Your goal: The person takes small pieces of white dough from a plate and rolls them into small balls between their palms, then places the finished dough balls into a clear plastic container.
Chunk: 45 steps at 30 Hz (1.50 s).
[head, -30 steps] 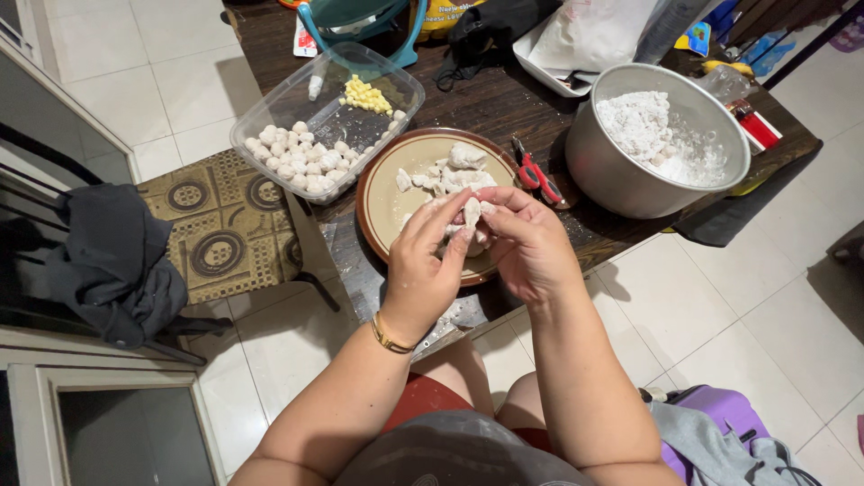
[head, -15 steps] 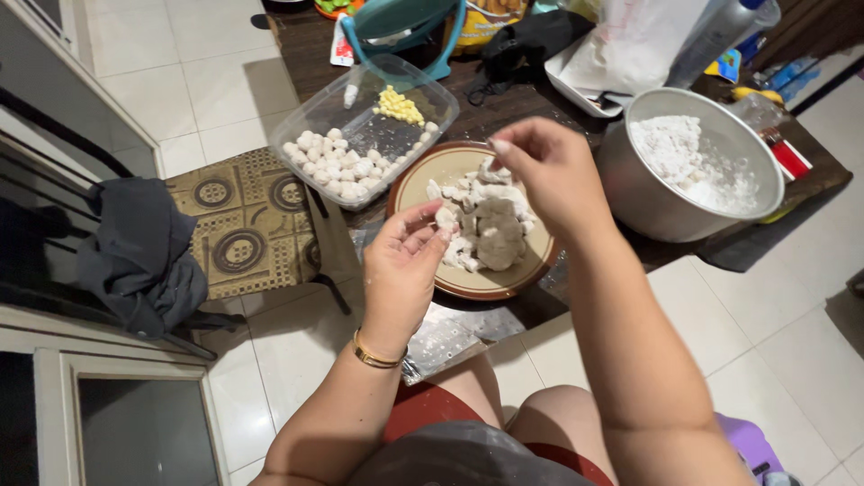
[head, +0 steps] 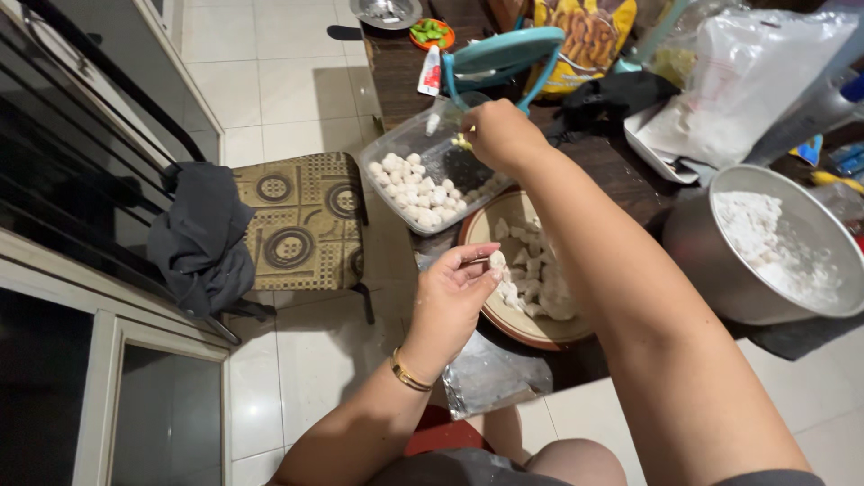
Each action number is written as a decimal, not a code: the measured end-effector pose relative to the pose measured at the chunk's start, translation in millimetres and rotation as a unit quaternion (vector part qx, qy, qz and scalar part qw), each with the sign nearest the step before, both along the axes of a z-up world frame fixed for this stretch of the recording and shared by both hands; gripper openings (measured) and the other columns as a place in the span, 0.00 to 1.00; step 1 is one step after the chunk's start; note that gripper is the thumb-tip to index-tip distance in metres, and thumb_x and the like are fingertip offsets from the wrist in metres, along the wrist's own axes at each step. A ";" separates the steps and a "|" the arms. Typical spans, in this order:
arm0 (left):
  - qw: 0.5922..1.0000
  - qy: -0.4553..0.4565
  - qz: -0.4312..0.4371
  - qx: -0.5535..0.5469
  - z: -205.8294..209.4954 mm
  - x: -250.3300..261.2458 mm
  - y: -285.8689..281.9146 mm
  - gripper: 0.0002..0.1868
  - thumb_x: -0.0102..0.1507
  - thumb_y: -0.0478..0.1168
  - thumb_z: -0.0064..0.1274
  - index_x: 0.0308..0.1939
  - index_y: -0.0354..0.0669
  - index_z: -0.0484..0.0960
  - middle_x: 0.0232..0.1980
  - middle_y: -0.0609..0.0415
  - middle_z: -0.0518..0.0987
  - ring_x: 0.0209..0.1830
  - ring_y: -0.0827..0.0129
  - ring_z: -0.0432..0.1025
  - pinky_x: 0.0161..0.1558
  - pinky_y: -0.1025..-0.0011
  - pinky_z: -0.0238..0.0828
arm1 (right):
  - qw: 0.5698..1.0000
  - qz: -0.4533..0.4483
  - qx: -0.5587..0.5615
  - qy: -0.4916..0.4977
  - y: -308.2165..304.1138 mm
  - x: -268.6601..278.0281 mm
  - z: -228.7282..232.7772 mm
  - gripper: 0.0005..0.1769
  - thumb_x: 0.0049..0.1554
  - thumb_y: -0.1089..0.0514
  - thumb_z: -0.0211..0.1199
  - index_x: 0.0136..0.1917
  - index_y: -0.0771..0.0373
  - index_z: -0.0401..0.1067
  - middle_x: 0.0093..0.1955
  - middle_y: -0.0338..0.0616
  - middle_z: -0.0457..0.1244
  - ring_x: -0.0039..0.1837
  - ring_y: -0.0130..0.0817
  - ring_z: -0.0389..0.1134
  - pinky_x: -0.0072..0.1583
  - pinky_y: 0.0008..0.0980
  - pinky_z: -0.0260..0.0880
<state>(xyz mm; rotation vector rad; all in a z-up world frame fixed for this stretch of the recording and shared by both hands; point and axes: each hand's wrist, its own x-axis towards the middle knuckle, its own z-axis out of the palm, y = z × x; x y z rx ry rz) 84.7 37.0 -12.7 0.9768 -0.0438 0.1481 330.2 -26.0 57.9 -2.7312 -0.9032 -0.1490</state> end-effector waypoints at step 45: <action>0.977 -0.060 0.089 0.183 18.0 -16.7 -39.3 0.17 0.64 0.26 0.54 0.58 0.30 0.81 0.58 0.48 0.80 0.55 0.71 0.78 0.57 0.75 0.78 | 0.914 -0.054 0.402 -0.004 -120.0 -241.5 -13.1 0.09 0.53 0.69 0.68 0.49 0.68 0.80 0.50 0.47 0.73 0.55 0.34 0.75 0.58 0.30 0.74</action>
